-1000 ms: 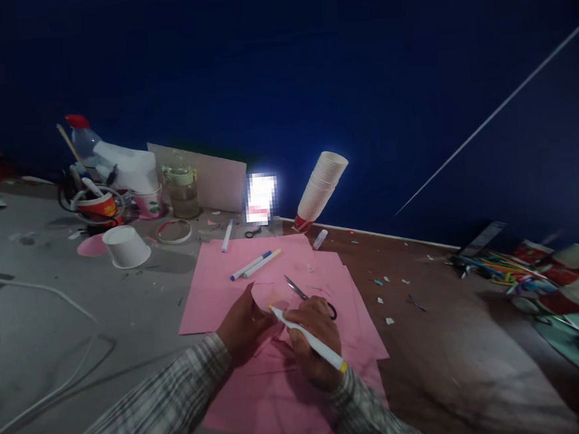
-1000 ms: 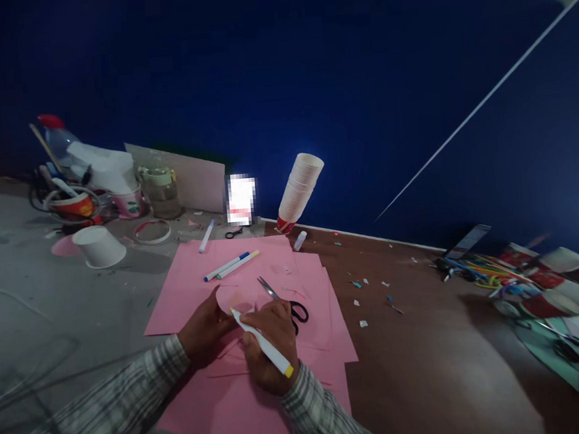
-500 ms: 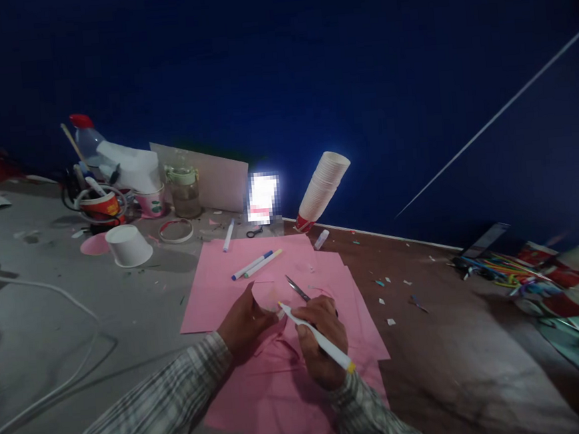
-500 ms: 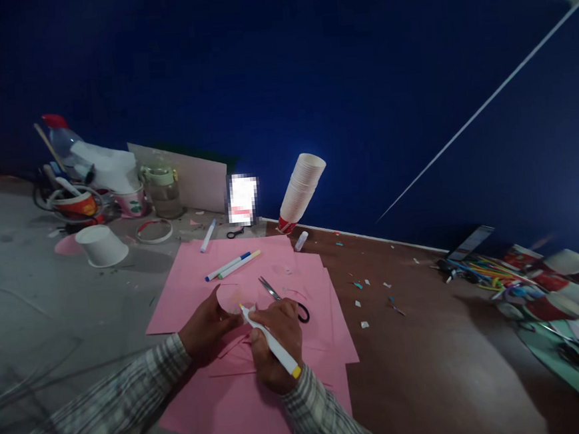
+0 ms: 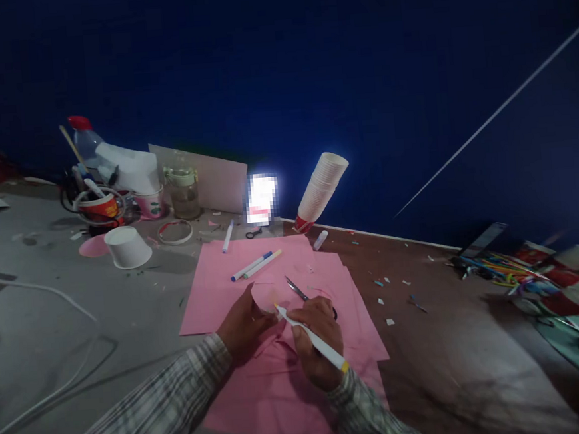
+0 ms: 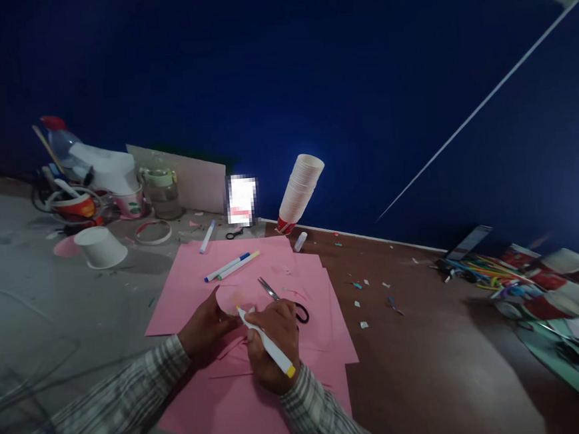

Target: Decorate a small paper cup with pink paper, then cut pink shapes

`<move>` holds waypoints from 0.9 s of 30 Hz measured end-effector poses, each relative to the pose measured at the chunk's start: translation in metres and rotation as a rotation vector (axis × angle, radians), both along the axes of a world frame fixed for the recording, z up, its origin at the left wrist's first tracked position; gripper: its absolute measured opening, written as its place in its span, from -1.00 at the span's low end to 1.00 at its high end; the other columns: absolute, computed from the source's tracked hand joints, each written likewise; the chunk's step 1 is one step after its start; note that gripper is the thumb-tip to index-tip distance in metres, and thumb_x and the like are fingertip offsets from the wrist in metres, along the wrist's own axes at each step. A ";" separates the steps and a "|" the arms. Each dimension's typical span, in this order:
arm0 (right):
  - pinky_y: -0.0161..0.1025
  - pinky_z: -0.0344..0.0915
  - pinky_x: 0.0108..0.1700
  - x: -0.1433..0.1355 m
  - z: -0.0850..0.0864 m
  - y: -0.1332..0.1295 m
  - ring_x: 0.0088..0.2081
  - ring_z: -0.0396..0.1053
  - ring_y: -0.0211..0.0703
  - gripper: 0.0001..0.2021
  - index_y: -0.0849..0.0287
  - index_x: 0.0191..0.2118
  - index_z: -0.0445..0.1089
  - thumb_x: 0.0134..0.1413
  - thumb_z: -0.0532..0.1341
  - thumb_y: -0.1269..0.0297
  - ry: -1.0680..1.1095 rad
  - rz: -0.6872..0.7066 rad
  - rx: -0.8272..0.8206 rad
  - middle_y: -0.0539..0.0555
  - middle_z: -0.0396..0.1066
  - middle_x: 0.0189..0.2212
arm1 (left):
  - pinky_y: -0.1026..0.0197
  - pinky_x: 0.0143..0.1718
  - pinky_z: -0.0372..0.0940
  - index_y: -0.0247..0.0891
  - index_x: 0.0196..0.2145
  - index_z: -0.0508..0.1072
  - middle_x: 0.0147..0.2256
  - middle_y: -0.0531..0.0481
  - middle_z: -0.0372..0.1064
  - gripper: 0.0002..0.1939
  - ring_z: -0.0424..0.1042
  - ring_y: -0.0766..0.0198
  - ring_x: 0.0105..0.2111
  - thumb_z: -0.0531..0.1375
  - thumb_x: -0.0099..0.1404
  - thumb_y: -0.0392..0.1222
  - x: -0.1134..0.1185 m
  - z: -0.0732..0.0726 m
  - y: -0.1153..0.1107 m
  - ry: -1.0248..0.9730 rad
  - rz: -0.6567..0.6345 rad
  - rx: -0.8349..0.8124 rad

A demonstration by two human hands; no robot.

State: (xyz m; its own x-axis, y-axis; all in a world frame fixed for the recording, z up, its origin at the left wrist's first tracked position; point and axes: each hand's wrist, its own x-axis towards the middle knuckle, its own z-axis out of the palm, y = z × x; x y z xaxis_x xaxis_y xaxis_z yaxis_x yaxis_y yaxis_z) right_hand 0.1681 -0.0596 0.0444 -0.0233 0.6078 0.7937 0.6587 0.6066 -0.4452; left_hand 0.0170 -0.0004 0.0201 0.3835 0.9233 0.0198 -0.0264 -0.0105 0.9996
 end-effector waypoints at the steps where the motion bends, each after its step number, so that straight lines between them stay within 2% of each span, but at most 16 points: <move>1: -0.10 0.20 -0.28 0.000 0.000 0.000 -0.40 0.31 -0.12 -0.86 0.11 -0.21 0.40 0.19 0.10 0.36 0.001 0.004 0.002 0.00 0.38 -0.50 | 0.13 -0.25 0.40 -0.24 -0.14 0.33 -0.26 -0.03 0.53 -0.57 0.50 0.14 -0.27 0.34 0.04 -0.19 0.000 0.000 -0.001 -0.007 0.004 -0.006; 8: -0.11 0.22 -0.27 0.002 0.001 -0.003 -0.39 0.31 -0.13 -0.84 0.14 -0.21 0.41 0.14 0.12 0.44 -0.007 0.032 0.008 0.01 0.38 -0.48 | 0.13 -0.21 0.39 -0.23 -0.13 0.32 -0.21 -0.05 0.52 -0.56 0.50 0.12 -0.21 0.35 0.04 -0.23 0.000 -0.001 0.001 -0.017 -0.002 -0.006; 14: -0.10 0.24 -0.28 -0.001 0.004 -0.003 -0.39 0.34 -0.11 -0.81 0.14 -0.15 0.40 0.15 0.10 0.42 0.039 0.079 0.032 0.03 0.40 -0.46 | 0.19 -0.36 0.33 -0.26 -0.13 0.33 -0.31 -0.02 0.50 -0.58 0.45 0.21 -0.38 0.35 0.07 -0.18 -0.002 -0.006 0.002 0.102 0.012 0.022; 19: -0.08 0.24 -0.27 -0.005 0.005 0.000 -0.38 0.35 -0.11 -0.81 0.14 -0.15 0.40 0.14 0.13 0.43 0.011 0.088 0.080 0.03 0.43 -0.45 | 0.17 -0.27 0.35 -0.25 -0.12 0.34 -0.26 -0.02 0.50 -0.56 0.45 0.20 -0.31 0.36 0.05 -0.24 -0.003 -0.006 0.003 0.065 -0.013 0.070; 27: -0.07 0.25 -0.24 -0.004 0.002 0.001 -0.37 0.35 -0.11 -0.80 0.15 -0.13 0.40 0.12 0.14 0.43 -0.030 0.096 0.061 0.03 0.44 -0.44 | 0.17 -0.26 0.34 -0.25 -0.13 0.36 -0.37 0.05 0.43 -0.60 0.41 0.21 -0.34 0.35 0.08 -0.19 -0.004 -0.005 0.004 0.099 -0.026 0.103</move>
State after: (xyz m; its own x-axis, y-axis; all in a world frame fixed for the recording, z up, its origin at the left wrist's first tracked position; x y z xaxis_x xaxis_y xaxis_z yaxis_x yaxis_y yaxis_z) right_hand 0.1638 -0.0587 0.0469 -0.1033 0.5525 0.8271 0.6090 0.6926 -0.3866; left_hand 0.0132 0.0035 0.0149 0.4122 0.9080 0.0747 0.0709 -0.1137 0.9910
